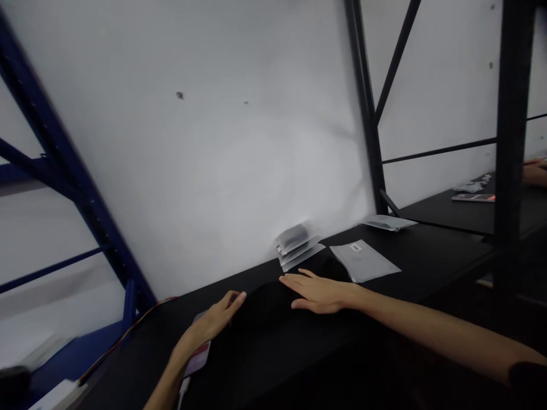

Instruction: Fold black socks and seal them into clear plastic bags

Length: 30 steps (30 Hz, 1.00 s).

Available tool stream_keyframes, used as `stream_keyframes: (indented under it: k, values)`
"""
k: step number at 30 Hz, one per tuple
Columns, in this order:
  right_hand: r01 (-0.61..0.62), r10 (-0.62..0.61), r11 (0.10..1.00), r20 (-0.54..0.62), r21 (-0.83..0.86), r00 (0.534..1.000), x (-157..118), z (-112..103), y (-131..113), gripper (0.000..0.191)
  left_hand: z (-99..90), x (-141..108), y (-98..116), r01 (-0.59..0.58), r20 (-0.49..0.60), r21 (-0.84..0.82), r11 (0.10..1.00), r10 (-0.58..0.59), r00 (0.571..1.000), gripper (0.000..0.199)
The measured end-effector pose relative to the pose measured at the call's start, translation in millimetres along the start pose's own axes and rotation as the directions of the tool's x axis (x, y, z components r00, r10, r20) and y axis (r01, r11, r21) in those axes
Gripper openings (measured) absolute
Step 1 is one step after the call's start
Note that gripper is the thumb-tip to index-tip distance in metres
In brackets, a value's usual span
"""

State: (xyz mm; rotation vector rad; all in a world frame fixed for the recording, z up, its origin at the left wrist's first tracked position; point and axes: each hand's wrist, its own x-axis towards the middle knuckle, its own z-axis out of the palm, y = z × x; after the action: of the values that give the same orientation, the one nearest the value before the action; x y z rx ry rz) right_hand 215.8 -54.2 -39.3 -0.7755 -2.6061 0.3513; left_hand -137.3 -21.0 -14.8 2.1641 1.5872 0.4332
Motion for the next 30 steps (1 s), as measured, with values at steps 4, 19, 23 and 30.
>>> stream_keyframes:
  k: [4, 19, 23, 30]
  values:
    - [0.116, -0.116, 0.993, 0.054, -0.01, 0.992, 17.4, 17.0, -19.6, 0.079, 6.6, 1.9, 9.6, 0.007, 0.0, 0.041, 0.999, -0.007, 1.0, 0.067]
    - [0.215, -0.215, 0.977, 0.05, 0.003, 0.975, 74.9, 42.1, -27.7, 0.066, -18.5, 28.6, 25.1, -0.136, -0.294, -0.11, 0.985, 0.099, 0.951, 0.048]
    - [0.195, -0.196, 0.98, -0.055, -0.021, 0.979, 64.4, 16.0, -19.3, 0.049, -28.0, 42.7, 50.1, -0.148, -0.25, -0.01, 0.989, 0.141, 0.958, 0.045]
    - [0.021, -0.021, 0.997, 0.003, 0.076, 1.0, 23.5, -3.4, 14.1, 0.053, 7.6, 49.0, 87.4, -0.325, -0.134, 0.036, 0.945, 0.327, 0.936, 0.034]
